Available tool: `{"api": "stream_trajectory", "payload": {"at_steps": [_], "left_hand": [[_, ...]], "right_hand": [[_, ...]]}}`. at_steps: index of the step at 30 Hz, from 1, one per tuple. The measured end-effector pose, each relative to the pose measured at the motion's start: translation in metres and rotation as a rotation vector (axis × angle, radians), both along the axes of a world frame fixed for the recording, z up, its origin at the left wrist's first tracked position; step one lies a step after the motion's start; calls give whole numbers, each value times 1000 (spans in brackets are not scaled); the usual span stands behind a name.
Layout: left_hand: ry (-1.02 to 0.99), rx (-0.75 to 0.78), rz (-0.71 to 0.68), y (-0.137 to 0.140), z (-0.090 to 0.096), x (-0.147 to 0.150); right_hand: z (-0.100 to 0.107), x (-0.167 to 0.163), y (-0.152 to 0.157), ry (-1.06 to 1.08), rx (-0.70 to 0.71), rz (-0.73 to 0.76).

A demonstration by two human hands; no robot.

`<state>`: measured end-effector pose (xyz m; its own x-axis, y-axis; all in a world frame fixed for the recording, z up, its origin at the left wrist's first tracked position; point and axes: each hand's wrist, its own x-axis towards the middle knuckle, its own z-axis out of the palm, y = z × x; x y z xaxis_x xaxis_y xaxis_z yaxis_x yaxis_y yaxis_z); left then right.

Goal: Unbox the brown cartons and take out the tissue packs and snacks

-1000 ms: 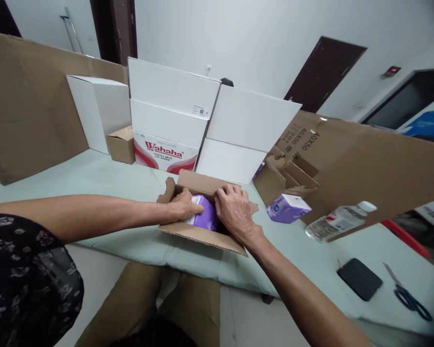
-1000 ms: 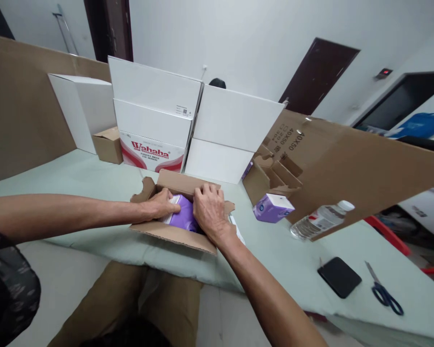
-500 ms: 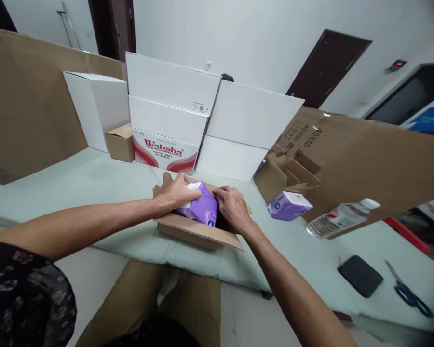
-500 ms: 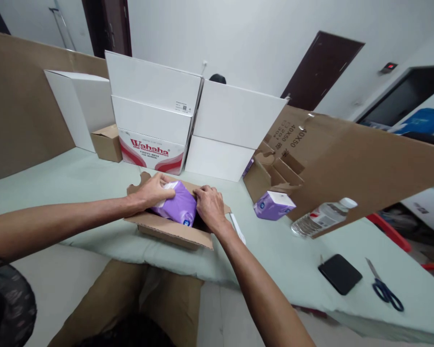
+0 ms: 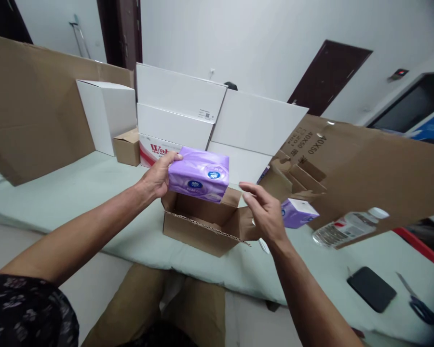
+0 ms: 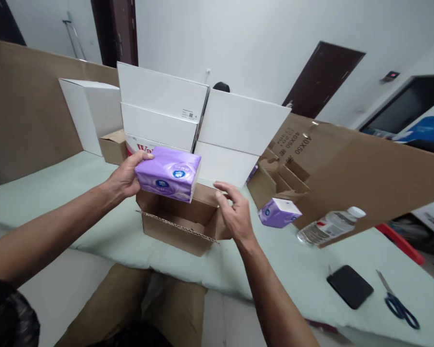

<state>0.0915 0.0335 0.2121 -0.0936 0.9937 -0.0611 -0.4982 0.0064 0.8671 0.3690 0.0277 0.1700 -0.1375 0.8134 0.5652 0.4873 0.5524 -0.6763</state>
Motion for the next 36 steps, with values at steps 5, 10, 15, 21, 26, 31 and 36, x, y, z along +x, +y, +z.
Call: {"api": "stream_trajectory", "payload": {"at_steps": [5, 10, 15, 21, 26, 31, 36], "left_hand": [[-121, -6, -112, -13, 5, 16], [-69, 154, -288, -47, 7, 33], [-105, 289, -259, -98, -11, 47], [52, 414, -72, -120, -59, 55], [63, 497, -6, -117, -74, 52], [103, 522, -92, -117, -75, 48], [190, 489, -146, -118, -77, 47]], "right_hand": [[12, -14, -44, 115, 101, 114], [7, -44, -74, 146, 177, -76], [-8, -58, -96, 462, 162, -152], [-30, -78, -111, 619, 121, -243], [-34, -80, -117, 645, 104, -233], [-35, -73, -125, 662, 103, -238], [-37, -69, -131, 632, 101, -234]]}}
